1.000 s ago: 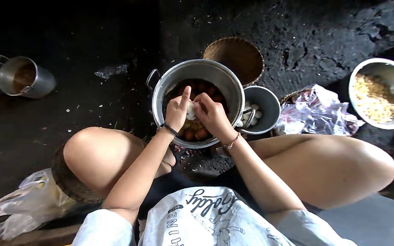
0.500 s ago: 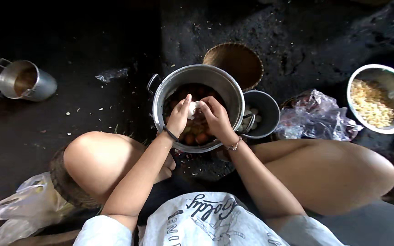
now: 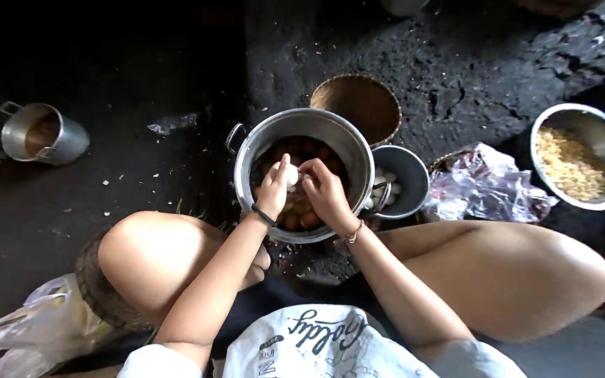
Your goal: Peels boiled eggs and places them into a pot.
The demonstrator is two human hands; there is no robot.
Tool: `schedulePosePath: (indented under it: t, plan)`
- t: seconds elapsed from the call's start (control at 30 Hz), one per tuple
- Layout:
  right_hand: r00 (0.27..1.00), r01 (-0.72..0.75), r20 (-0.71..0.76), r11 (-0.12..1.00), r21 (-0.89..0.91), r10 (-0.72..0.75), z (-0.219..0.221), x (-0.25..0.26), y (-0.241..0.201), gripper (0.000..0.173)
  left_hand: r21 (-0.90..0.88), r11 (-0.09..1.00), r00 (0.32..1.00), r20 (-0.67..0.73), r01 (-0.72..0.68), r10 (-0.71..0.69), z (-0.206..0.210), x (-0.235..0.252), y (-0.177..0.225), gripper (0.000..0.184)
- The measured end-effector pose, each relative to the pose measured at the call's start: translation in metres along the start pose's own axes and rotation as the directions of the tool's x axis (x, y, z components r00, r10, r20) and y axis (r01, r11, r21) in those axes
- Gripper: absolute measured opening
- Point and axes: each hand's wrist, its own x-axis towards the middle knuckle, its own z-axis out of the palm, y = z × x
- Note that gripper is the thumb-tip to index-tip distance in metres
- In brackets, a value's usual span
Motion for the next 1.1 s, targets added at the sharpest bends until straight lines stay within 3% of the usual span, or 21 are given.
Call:
schedulePosePath:
  t: [0.1, 0.17, 0.3, 0.57, 0.67, 0.8, 1.1]
  plan:
    - [0.999, 0.025, 0.041, 0.996, 0.084, -0.029, -0.001, 0.004, 0.006, 0.029, -0.066, 0.997, 0.999, -0.014, 0.033, -0.034, -0.002, 0.004, -0.008, 0.072]
    - [0.997, 0.074, 0.03, 0.996, 0.05, -0.076, 0.0, 0.006, 0.007, 0.038, -0.083, 0.996, 0.999, -0.031, 0.027, -0.03, 0.0, 0.006, -0.006, 0.069]
    - [0.996, 0.092, -0.008, 0.995, -0.033, -0.092, 0.002, 0.006, 0.005, 0.035, -0.136, 0.991, 0.998, -0.069, -0.011, 0.002, 0.009, 0.009, 0.002, 0.047]
    - [0.999, 0.046, -0.008, 0.989, -0.143, -0.048, 0.008, 0.0, -0.001, 0.035, -0.16, 0.987, 0.996, -0.083, 0.028, -0.042, 0.012, 0.006, -0.001, 0.047]
    - [0.996, 0.088, -0.015, 0.994, -0.059, -0.09, 0.007, 0.001, 0.005, 0.033, -0.186, 0.982, 0.996, -0.092, -0.015, -0.002, 0.012, 0.008, -0.005, 0.044]
    - [1.0, 0.009, -0.019, 0.997, 0.073, -0.008, 0.007, 0.002, 0.005, 0.027, -0.199, 0.976, 0.992, -0.111, -0.084, 0.062, 0.015, 0.005, -0.003, 0.042]
    - [0.997, -0.018, -0.069, 0.999, 0.047, 0.021, 0.011, 0.0, 0.0, 0.029, -0.154, 0.984, 0.989, -0.128, -0.087, 0.067, 0.017, 0.002, -0.001, 0.044]
